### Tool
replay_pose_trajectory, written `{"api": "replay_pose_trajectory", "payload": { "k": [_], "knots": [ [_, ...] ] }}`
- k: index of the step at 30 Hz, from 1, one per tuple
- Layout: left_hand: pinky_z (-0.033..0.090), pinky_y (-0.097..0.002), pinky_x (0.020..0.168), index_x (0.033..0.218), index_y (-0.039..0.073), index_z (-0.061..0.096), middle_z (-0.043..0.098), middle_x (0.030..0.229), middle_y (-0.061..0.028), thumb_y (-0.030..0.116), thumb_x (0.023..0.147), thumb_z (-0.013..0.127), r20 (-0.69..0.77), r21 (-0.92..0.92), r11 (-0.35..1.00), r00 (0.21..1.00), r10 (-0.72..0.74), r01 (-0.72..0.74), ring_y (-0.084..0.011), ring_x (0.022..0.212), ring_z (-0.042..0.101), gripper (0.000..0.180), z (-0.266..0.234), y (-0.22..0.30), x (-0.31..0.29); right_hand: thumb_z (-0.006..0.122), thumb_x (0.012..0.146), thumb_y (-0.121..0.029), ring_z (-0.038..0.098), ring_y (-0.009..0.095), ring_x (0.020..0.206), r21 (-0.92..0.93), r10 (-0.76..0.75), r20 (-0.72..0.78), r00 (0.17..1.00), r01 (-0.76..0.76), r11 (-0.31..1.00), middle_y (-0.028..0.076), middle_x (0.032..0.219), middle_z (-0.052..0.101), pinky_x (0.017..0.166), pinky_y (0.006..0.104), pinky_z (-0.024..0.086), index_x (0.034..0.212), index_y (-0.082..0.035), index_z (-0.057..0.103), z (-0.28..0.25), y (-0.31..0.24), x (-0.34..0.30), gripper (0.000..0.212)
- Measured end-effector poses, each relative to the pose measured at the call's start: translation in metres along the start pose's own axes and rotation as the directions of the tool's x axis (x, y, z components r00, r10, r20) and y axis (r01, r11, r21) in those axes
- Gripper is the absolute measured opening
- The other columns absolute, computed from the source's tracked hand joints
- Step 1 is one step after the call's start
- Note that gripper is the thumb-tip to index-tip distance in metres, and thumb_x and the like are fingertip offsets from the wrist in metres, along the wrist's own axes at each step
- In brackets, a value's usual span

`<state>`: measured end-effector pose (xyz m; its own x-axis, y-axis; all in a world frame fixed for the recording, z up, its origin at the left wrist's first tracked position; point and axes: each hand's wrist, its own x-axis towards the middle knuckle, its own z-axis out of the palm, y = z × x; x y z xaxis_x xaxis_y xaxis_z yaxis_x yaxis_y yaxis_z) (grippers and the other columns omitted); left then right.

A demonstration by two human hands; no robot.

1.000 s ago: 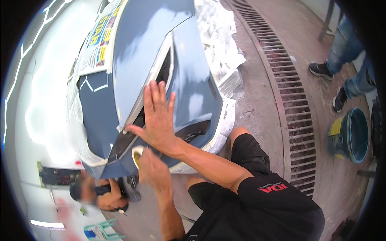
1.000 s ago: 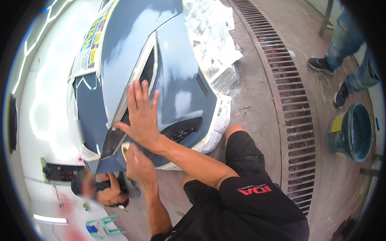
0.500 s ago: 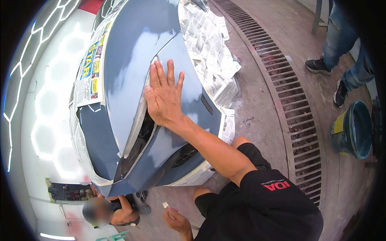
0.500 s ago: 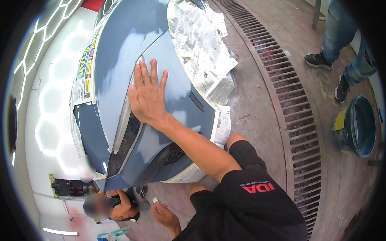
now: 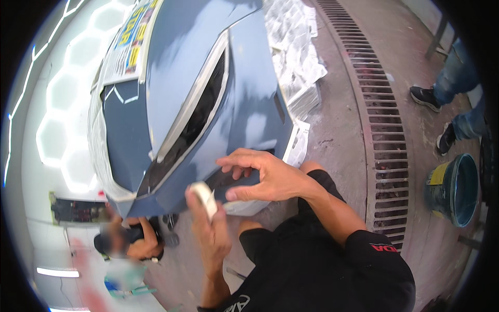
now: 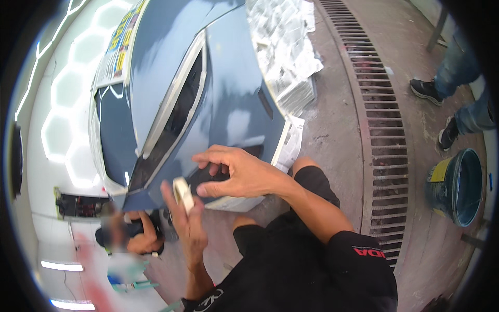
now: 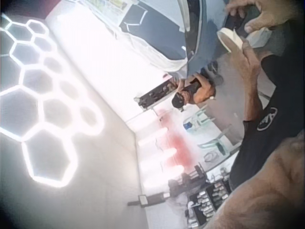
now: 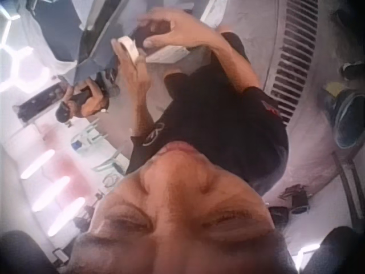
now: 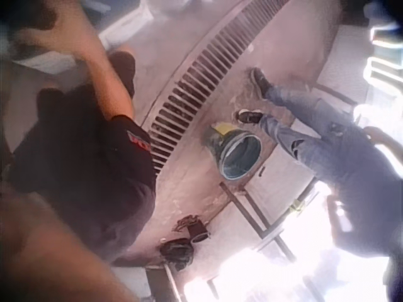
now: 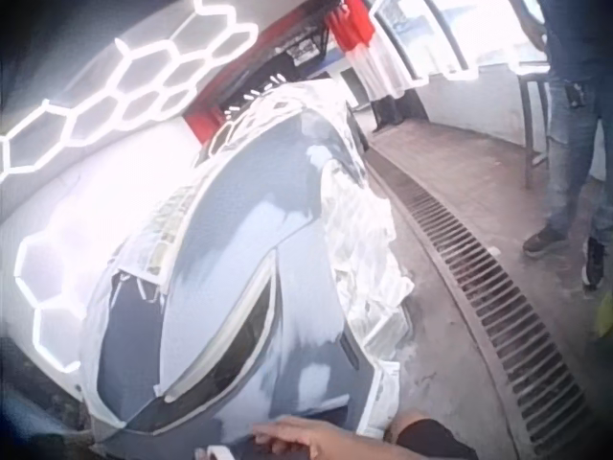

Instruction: The person applies masking tape and newspaper to the front of a car, covering the headlights and hood edges. They smooth the tape and paper to secure the mask in preparation for painting.

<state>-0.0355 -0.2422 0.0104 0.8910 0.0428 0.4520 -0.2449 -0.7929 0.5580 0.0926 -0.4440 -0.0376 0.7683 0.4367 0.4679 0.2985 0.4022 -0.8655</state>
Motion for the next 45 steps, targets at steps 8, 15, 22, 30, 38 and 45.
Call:
{"api": "replay_pose_trajectory", "payload": {
  "k": [8, 15, 22, 30, 38, 45],
  "knots": [
    [0.059, -0.0391, 0.081, 0.175, -0.003, 0.011, 0.079, 0.103, -0.0196, 0.002, 0.093, 0.052, 0.292, 0.121, 0.981, 0.950, 0.114, -0.155, -0.0344, 0.088, 0.079, 0.092, 0.022, 0.028, 0.058, 0.086, 0.096, -0.007, 0.067, 0.007, 0.089, 0.271, 0.179, -0.076, 0.981, -0.153, 0.950, 0.001, 0.101, 0.074, 0.081, 0.0283, 0.055, 0.119, 0.001, 0.079, 0.002, 0.003, -0.007, 0.025],
    [0.056, -0.0543, 0.061, 0.174, 0.005, 0.025, 0.073, 0.072, -0.0202, 0.021, 0.108, 0.059, 0.269, 0.773, 0.614, 0.959, -0.090, -0.159, -0.0438, 0.064, 0.072, 0.075, 0.007, 0.039, 0.061, 0.083, 0.098, -0.015, 0.063, 0.011, 0.084, -0.097, -0.005, -0.522, 0.853, -0.053, 0.994, 0.004, 0.093, 0.075, 0.075, 0.0299, 0.051, 0.104, -0.002, 0.082, -0.023, 0.017, 0.042, 0.014],
    [0.055, -0.0542, 0.061, 0.141, 0.010, 0.052, 0.077, 0.078, -0.0198, 0.025, 0.117, 0.053, 0.108, 0.806, 0.592, 0.989, -0.101, -0.028, -0.0436, 0.069, 0.075, 0.029, -0.008, -0.003, 0.055, 0.080, 0.100, -0.021, 0.060, 0.026, 0.100, -0.492, -0.325, -0.631, 0.705, -0.039, 0.870, 0.005, 0.108, 0.079, 0.092, 0.0388, 0.052, 0.109, -0.008, 0.086, -0.062, 0.033, 0.112, 0.017],
    [0.056, -0.0577, 0.067, 0.125, 0.009, 0.054, 0.078, 0.086, -0.0214, 0.024, 0.117, 0.052, 0.023, 0.775, 0.628, 0.991, -0.133, 0.066, -0.0467, 0.079, 0.076, 0.017, 0.011, -0.014, 0.060, 0.085, 0.094, -0.017, 0.056, 0.025, 0.092, -0.755, -0.647, -0.545, 0.534, 0.024, 0.656, 0.001, 0.103, 0.073, 0.085, 0.0377, 0.050, 0.102, -0.016, 0.089, -0.063, 0.056, 0.134, 0.009],
    [0.056, -0.0565, 0.067, 0.124, 0.010, 0.055, 0.079, 0.086, -0.0192, 0.024, 0.117, 0.051, 0.016, 0.774, 0.630, 0.993, -0.118, 0.062, -0.0452, 0.080, 0.077, 0.016, 0.012, -0.020, 0.057, 0.089, 0.090, -0.020, 0.053, 0.022, 0.089, -0.807, -0.705, -0.523, 0.480, -0.012, 0.590, -0.003, 0.096, 0.071, 0.082, 0.0354, 0.047, 0.100, -0.019, 0.090, -0.058, 0.060, 0.137, 0.010],
    [0.056, -0.0582, 0.075, 0.124, 0.009, 0.057, 0.077, 0.091, -0.0247, 0.029, 0.118, 0.050, -0.015, 0.755, 0.638, 0.976, -0.215, 0.152, -0.0491, 0.086, 0.076, 0.022, 0.007, -0.015, 0.063, 0.091, 0.088, -0.021, 0.054, 0.023, 0.090, -0.814, -0.701, -0.523, 0.485, -0.041, 0.579, -0.002, 0.095, 0.071, 0.083, 0.0362, 0.048, 0.100, -0.018, 0.089, -0.055, 0.059, 0.137, 0.012]
  ]
}}
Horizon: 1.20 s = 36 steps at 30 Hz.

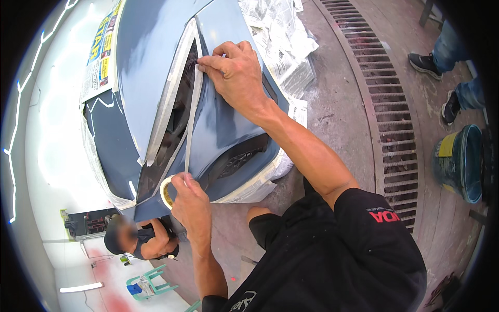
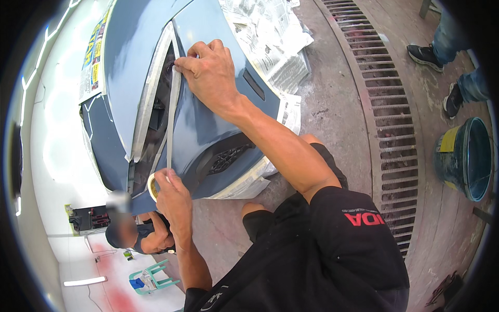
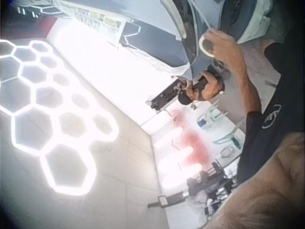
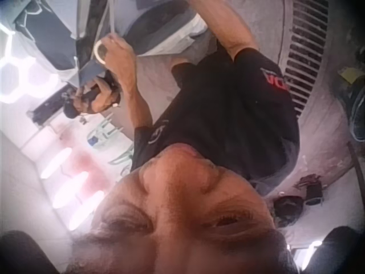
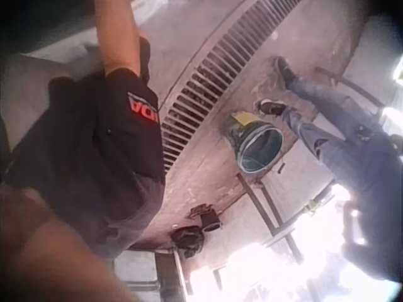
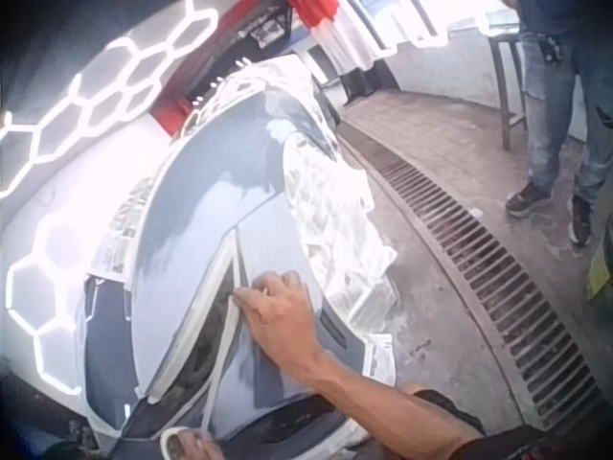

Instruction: The person applies masking tape and newspaper to the front of a car, covering the headlights and hood edges. They smooth the tape and paper to secure the mask in preparation for painting.

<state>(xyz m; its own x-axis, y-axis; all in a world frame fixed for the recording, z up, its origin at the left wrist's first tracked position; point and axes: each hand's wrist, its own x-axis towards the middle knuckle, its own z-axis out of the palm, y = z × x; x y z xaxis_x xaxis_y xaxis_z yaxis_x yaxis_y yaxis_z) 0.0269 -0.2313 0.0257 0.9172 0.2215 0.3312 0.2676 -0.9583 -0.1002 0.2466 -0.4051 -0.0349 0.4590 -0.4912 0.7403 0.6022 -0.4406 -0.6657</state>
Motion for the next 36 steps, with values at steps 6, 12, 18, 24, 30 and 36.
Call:
{"api": "replay_pose_trajectory", "payload": {
  "k": [6, 12, 18, 24, 30, 36],
  "knots": [
    [0.056, -0.0572, 0.074, 0.124, 0.010, 0.057, 0.078, 0.091, -0.0220, 0.029, 0.117, 0.051, -0.047, -0.001, 0.999, 0.998, 0.053, -0.053, -0.0476, 0.085, 0.076, 0.022, -0.005, -0.006, 0.006, 0.091, 0.086, -0.020, 0.058, 0.027, 0.097, 0.092, 0.090, 0.018, 0.996, -0.091, 0.992, 0.001, 0.099, 0.070, 0.087, 0.0412, 0.048, 0.098, -0.016, 0.087, -0.007, 0.004, 0.008, 0.014],
    [0.056, -0.0544, 0.067, 0.121, 0.011, 0.058, 0.079, 0.085, -0.0170, 0.027, 0.117, 0.054, -0.095, 0.041, 0.994, 0.990, 0.102, -0.099, -0.0426, 0.079, 0.077, 0.018, -0.002, -0.014, 0.010, 0.090, 0.089, -0.020, 0.057, 0.025, 0.089, 0.051, 0.006, -0.003, 1.000, -0.006, 0.999, 0.002, 0.098, 0.071, 0.082, 0.0377, 0.050, 0.100, -0.012, 0.087, 0.002, 0.002, -0.003, 0.014],
    [0.056, -0.0537, 0.069, 0.120, 0.012, 0.060, 0.080, 0.089, -0.0159, 0.031, 0.117, 0.053, -0.058, 0.031, 0.996, 0.995, 0.080, -0.079, -0.0417, 0.081, 0.077, 0.021, 0.000, -0.019, 0.014, 0.089, 0.092, -0.024, 0.057, 0.025, 0.096, 0.018, 0.008, 0.020, 1.000, -0.008, 1.000, 0.002, 0.106, 0.070, 0.086, 0.0389, 0.047, 0.113, -0.015, 0.088, 0.000, -0.008, -0.016, 0.023],
    [0.056, -0.0553, 0.073, 0.122, 0.013, 0.060, 0.080, 0.089, -0.0179, 0.037, 0.118, 0.049, -0.072, 0.009, 1.000, 0.997, 0.023, -0.023, -0.0444, 0.083, 0.077, 0.027, 0.005, -0.021, 0.017, 0.090, 0.091, -0.030, 0.056, 0.027, 0.111, -0.019, 0.028, 0.073, 0.997, -0.026, 0.999, -0.001, 0.125, 0.070, 0.095, 0.0430, 0.044, 0.117, -0.016, 0.087, -0.006, -0.025, -0.032, 0.029],
    [0.056, -0.0554, 0.063, 0.116, 0.014, 0.060, 0.081, 0.090, -0.0146, 0.038, 0.116, 0.054, -0.143, 0.090, 0.995, 0.989, -0.026, 0.039, -0.0431, 0.076, 0.077, 0.024, 0.007, -0.022, 0.027, 0.091, 0.088, -0.025, 0.057, 0.028, 0.113, 0.012, 0.047, 0.127, 0.991, -0.049, 0.999, -0.001, 0.119, 0.073, 0.097, 0.0440, 0.043, 0.107, -0.011, 0.084, -0.012, -0.051, -0.052, 0.025],
    [0.055, -0.0591, 0.065, 0.114, 0.016, 0.060, 0.080, 0.085, -0.0173, 0.041, 0.116, 0.052, -0.151, 0.098, 0.989, 0.984, -0.095, 0.111, -0.0457, 0.077, 0.076, 0.026, 0.014, -0.022, 0.036, 0.094, 0.081, -0.027, 0.060, 0.026, 0.106, 0.064, -0.081, 0.217, 0.973, 0.069, 0.996, -0.006, 0.104, 0.072, 0.090, 0.0426, 0.040, 0.092, -0.018, 0.079, -0.010, -0.078, -0.076, 0.020]
  ]
}}
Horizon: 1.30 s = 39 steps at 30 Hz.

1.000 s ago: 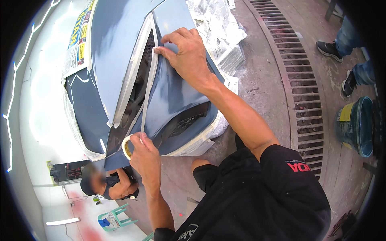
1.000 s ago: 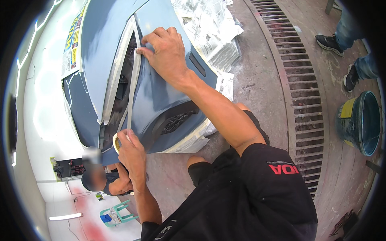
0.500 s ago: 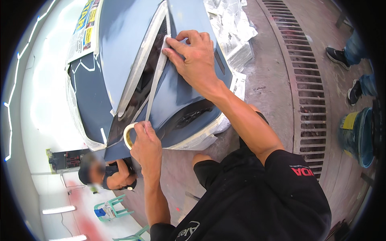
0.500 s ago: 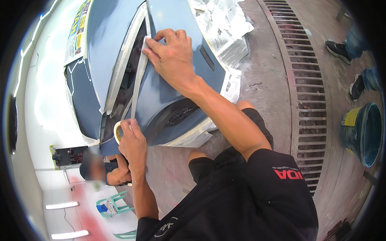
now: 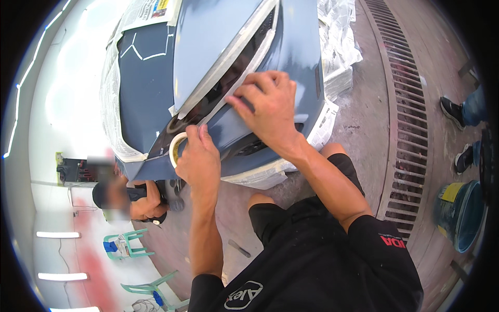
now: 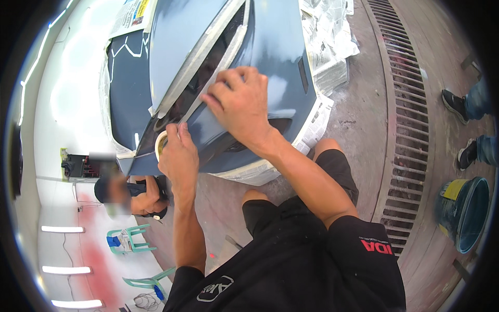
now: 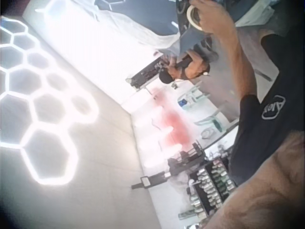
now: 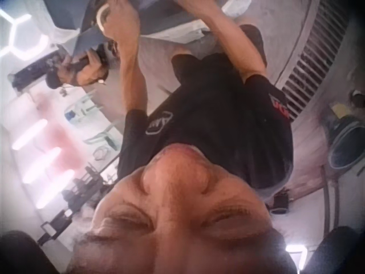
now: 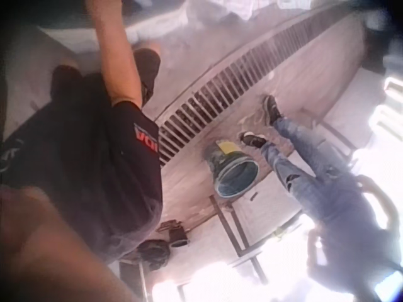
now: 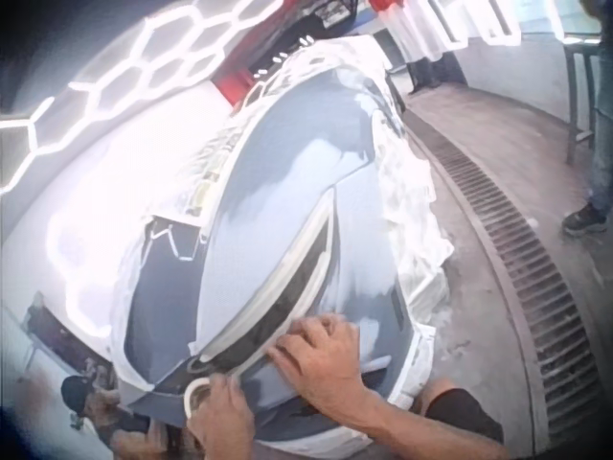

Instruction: The person applies masking tape and newspaper to the front of a car, covering the headlights and hood edges. They smooth the tape and paper to secure the mask in preparation for painting.

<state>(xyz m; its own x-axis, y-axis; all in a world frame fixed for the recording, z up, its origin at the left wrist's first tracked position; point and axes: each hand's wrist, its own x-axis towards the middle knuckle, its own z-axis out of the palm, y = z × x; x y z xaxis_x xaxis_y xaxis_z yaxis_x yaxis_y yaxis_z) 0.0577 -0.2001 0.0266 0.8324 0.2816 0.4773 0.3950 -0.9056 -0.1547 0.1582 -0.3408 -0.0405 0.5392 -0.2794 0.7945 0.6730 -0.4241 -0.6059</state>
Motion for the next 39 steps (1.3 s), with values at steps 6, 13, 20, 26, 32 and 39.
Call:
{"api": "replay_pose_trajectory", "payload": {
  "k": [6, 13, 20, 26, 32, 39],
  "knots": [
    [0.055, -0.0595, 0.071, 0.117, 0.017, 0.063, 0.078, 0.085, -0.0201, 0.041, 0.117, 0.050, 0.070, -0.033, 0.998, 0.997, -0.043, 0.045, -0.0462, 0.083, 0.077, 0.027, -0.005, 0.004, 0.006, 0.092, 0.075, -0.027, 0.059, 0.022, 0.101, -0.016, -0.141, 0.055, 0.988, 0.142, 0.990, -0.008, 0.089, 0.064, 0.087, 0.0431, 0.038, 0.080, -0.020, 0.076, 0.026, -0.031, -0.015, 0.019],
    [0.057, -0.0603, 0.069, 0.118, 0.018, 0.062, 0.080, 0.084, -0.0182, 0.039, 0.115, 0.051, 0.060, -0.079, 0.993, 0.995, -0.082, 0.086, -0.0453, 0.080, 0.078, 0.024, -0.016, -0.005, 0.001, 0.094, 0.078, -0.035, 0.056, 0.019, 0.092, -0.092, -0.116, 0.092, 0.989, 0.125, 0.988, -0.010, 0.083, 0.061, 0.087, 0.0422, 0.034, 0.082, -0.023, 0.079, 0.034, -0.037, -0.011, 0.020],
    [0.056, -0.0594, 0.065, 0.116, 0.017, 0.062, 0.077, 0.078, -0.0166, 0.035, 0.114, 0.054, -0.072, -0.058, 0.997, 0.996, -0.059, 0.055, -0.0440, 0.074, 0.077, 0.020, -0.003, -0.008, 0.005, 0.094, 0.079, -0.035, 0.057, 0.019, 0.091, -0.120, -0.149, 0.118, 0.982, 0.163, 0.979, -0.010, 0.081, 0.062, 0.087, 0.0427, 0.034, 0.081, -0.022, 0.079, 0.036, -0.040, -0.010, 0.020],
    [0.056, -0.0604, 0.070, 0.114, 0.016, 0.063, 0.078, 0.083, -0.0182, 0.034, 0.113, 0.053, -0.016, -0.132, 0.980, 0.988, -0.151, 0.148, -0.0457, 0.082, 0.077, 0.020, -0.004, 0.000, 0.008, 0.092, 0.081, -0.037, 0.055, 0.021, 0.088, -0.099, -0.176, 0.161, 0.971, 0.193, 0.976, -0.008, 0.078, 0.062, 0.085, 0.0434, 0.034, 0.077, -0.020, 0.077, 0.045, -0.053, -0.012, 0.023],
    [0.055, -0.0543, 0.065, 0.114, 0.011, 0.065, 0.075, 0.085, -0.0166, 0.021, 0.108, 0.064, -0.100, -0.182, 0.981, 0.993, 0.054, -0.072, -0.0414, 0.075, 0.075, 0.011, 0.003, -0.005, -0.029, 0.091, 0.083, -0.042, 0.053, 0.021, 0.086, -0.140, -0.129, 0.171, 0.977, 0.154, 0.978, -0.007, 0.075, 0.062, 0.084, 0.0443, 0.032, 0.078, -0.019, 0.078, 0.043, -0.062, -0.011, 0.026],
    [0.056, -0.0413, 0.065, 0.112, 0.000, 0.072, 0.073, 0.087, -0.0165, 0.005, 0.104, 0.070, -0.292, -0.601, 0.755, 0.951, 0.097, -0.261, -0.0338, 0.070, 0.071, 0.009, 0.005, -0.037, -0.128, 0.091, 0.079, -0.047, 0.053, 0.019, 0.085, -0.172, -0.243, 0.195, 0.950, 0.277, 0.945, -0.008, 0.072, 0.063, 0.085, 0.0433, 0.032, 0.073, -0.020, 0.078, 0.032, -0.048, 0.006, 0.031]
  ]
}}
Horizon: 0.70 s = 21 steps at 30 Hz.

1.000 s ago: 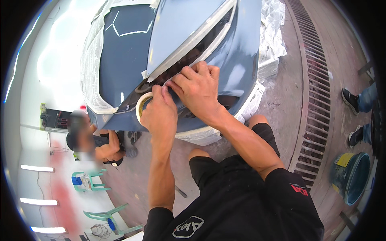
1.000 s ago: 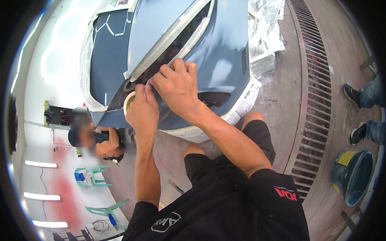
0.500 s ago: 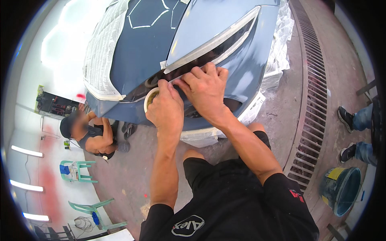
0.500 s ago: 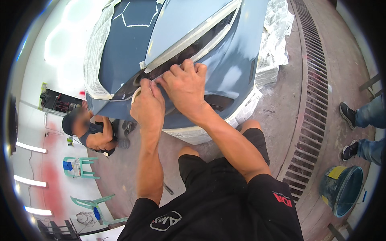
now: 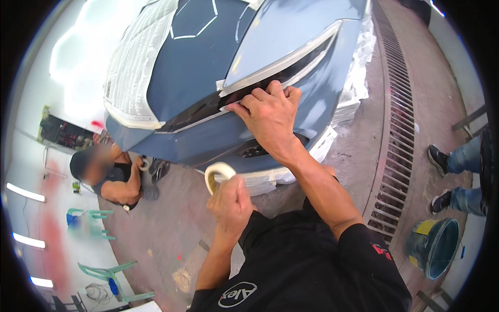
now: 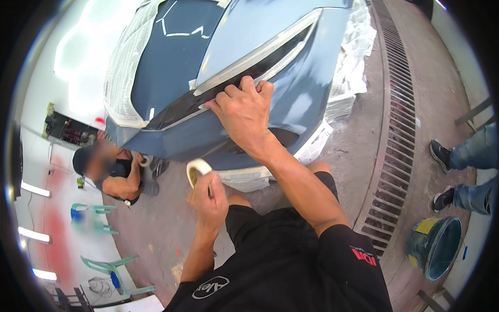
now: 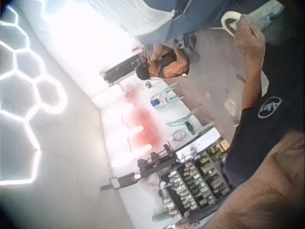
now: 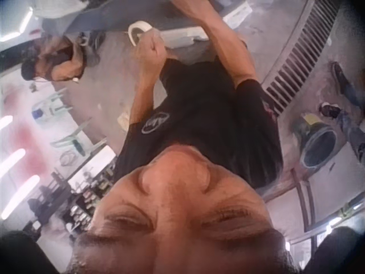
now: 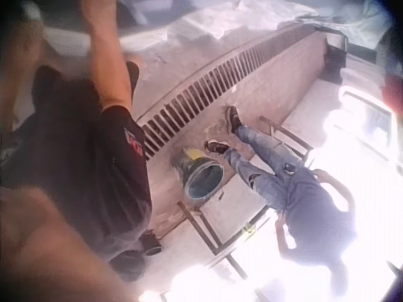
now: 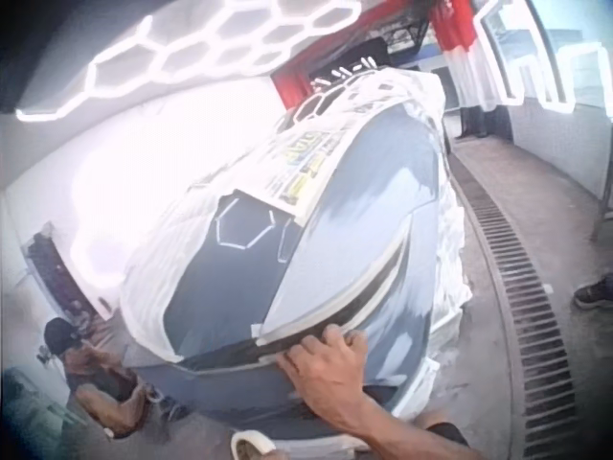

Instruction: The person applies masking tape and newspaper to the front of a car, covering the headlights and hood edges. They smooth the tape and paper to secure the mask in preparation for painting.

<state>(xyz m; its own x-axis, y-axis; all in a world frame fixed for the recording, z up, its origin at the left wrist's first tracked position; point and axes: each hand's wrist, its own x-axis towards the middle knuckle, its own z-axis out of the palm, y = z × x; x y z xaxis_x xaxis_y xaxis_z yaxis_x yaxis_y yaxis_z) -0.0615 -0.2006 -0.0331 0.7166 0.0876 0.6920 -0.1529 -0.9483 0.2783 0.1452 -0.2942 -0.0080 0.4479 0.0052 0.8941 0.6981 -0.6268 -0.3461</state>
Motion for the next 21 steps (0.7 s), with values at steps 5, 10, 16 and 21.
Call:
{"api": "replay_pose_trajectory", "payload": {
  "k": [5, 10, 16, 21],
  "knots": [
    [0.054, -0.0360, 0.066, 0.116, 0.000, 0.070, 0.072, 0.088, -0.0135, 0.011, 0.111, 0.064, -0.022, 0.063, 0.994, 0.996, -0.084, 0.085, -0.0217, 0.073, 0.069, 0.013, -0.007, -0.040, -0.077, 0.092, 0.075, -0.053, 0.056, 0.019, 0.087, -0.073, -0.034, -0.014, 0.999, 0.033, 0.997, -0.008, 0.075, 0.065, 0.087, 0.0422, 0.034, 0.074, -0.019, 0.079, -0.025, 0.047, 0.010, 0.036],
    [0.050, -0.0311, 0.062, 0.122, -0.001, 0.062, 0.064, 0.084, -0.0082, 0.013, 0.114, 0.058, 0.077, -0.270, 0.838, 0.878, -0.472, 0.474, -0.0152, 0.070, 0.061, 0.016, -0.011, -0.051, -0.115, 0.089, 0.084, -0.051, 0.061, 0.024, 0.105, -0.050, 0.211, -0.097, 0.973, -0.217, 0.975, -0.001, 0.111, 0.077, 0.093, 0.0422, 0.039, 0.106, -0.012, 0.082, -0.050, 0.083, 0.007, 0.045],
    [0.041, -0.0234, 0.054, 0.128, 0.002, 0.054, 0.056, 0.080, -0.0037, 0.016, 0.117, 0.054, 0.110, -0.359, 0.836, 0.908, -0.404, 0.416, -0.0075, 0.062, 0.050, 0.017, 0.002, -0.033, -0.087, 0.083, 0.098, -0.039, 0.058, 0.033, 0.118, 0.080, 0.410, -0.155, 0.899, -0.402, 0.912, 0.012, 0.141, 0.070, 0.100, 0.0470, 0.043, 0.134, 0.002, 0.073, -0.037, 0.077, 0.004, 0.055],
    [0.039, -0.0220, 0.054, 0.130, 0.003, 0.052, 0.055, 0.081, -0.0033, 0.017, 0.118, 0.053, 0.108, -0.353, 0.865, 0.934, -0.342, 0.357, -0.0061, 0.061, 0.048, 0.019, 0.003, -0.021, -0.064, 0.069, 0.107, -0.040, 0.052, 0.034, 0.128, 0.309, 0.595, -0.084, 0.800, -0.546, 0.778, 0.023, 0.161, 0.058, 0.110, 0.0491, 0.037, 0.147, 0.013, 0.062, -0.027, 0.067, 0.014, 0.066]
  ]
}}
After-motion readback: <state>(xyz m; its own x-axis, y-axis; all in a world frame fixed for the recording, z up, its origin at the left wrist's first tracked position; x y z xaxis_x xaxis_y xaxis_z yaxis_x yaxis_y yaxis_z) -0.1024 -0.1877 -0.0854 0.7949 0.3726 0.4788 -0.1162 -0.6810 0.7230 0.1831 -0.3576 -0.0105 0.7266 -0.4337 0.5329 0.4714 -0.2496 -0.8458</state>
